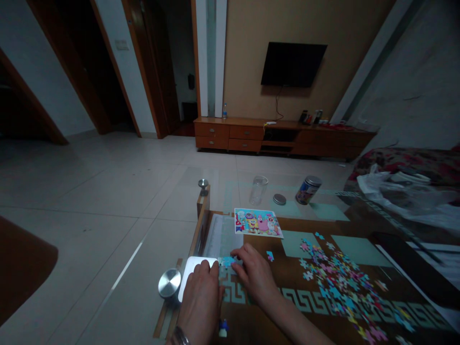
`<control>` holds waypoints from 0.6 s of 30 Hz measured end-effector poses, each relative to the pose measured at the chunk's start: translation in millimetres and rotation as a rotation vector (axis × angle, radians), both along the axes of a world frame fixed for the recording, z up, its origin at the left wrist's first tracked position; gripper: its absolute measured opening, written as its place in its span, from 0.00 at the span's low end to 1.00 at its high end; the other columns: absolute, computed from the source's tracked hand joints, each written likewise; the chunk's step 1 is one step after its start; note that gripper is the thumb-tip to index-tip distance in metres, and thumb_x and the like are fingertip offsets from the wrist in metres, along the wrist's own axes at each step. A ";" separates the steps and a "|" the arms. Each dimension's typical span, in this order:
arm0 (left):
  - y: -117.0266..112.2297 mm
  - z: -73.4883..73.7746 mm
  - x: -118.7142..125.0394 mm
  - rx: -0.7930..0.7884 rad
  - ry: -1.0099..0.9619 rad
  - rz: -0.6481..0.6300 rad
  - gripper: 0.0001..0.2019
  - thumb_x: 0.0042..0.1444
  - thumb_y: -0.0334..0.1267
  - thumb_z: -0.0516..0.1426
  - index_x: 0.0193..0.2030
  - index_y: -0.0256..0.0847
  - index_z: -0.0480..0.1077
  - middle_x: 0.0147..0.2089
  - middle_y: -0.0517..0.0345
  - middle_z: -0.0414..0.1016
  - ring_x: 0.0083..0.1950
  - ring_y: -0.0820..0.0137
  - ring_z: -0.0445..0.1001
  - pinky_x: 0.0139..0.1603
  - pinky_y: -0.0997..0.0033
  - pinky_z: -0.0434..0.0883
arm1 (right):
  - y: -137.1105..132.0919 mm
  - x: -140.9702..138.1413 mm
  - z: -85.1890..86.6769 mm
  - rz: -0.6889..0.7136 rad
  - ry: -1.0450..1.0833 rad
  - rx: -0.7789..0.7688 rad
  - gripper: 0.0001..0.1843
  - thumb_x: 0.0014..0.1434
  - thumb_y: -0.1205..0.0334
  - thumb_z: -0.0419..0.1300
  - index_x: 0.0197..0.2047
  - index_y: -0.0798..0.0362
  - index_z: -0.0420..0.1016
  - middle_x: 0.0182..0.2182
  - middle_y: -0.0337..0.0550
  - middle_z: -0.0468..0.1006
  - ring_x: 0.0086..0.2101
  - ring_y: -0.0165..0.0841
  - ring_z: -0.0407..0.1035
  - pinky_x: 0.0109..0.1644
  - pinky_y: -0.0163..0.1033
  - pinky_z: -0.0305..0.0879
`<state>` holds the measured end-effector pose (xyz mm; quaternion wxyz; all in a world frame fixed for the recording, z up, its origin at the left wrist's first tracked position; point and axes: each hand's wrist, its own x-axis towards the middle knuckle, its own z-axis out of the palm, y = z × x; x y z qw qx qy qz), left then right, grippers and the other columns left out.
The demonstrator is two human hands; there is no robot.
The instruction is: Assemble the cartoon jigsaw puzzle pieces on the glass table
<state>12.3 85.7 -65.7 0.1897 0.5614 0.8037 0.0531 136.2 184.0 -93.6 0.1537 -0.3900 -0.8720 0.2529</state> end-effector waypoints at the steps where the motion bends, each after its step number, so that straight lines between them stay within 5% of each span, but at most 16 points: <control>1: -0.1 -1.1 -0.4 0.010 -0.003 -0.001 0.22 0.56 0.28 0.50 0.58 0.37 0.65 0.50 0.46 0.69 0.53 0.58 0.68 0.54 0.59 0.65 | 0.0 0.0 0.0 -0.003 -0.002 -0.002 0.12 0.57 0.72 0.59 0.44 0.54 0.75 0.39 0.45 0.74 0.41 0.37 0.70 0.44 0.39 0.64; 18: -0.5 -0.1 -1.2 0.004 -0.011 -0.030 0.22 0.57 0.28 0.50 0.60 0.37 0.64 0.50 0.46 0.69 0.52 0.58 0.69 0.53 0.61 0.66 | -2.4 -0.7 5.8 -0.023 -0.015 -0.014 0.10 0.56 0.72 0.61 0.42 0.56 0.77 0.39 0.46 0.75 0.41 0.37 0.69 0.45 0.38 0.63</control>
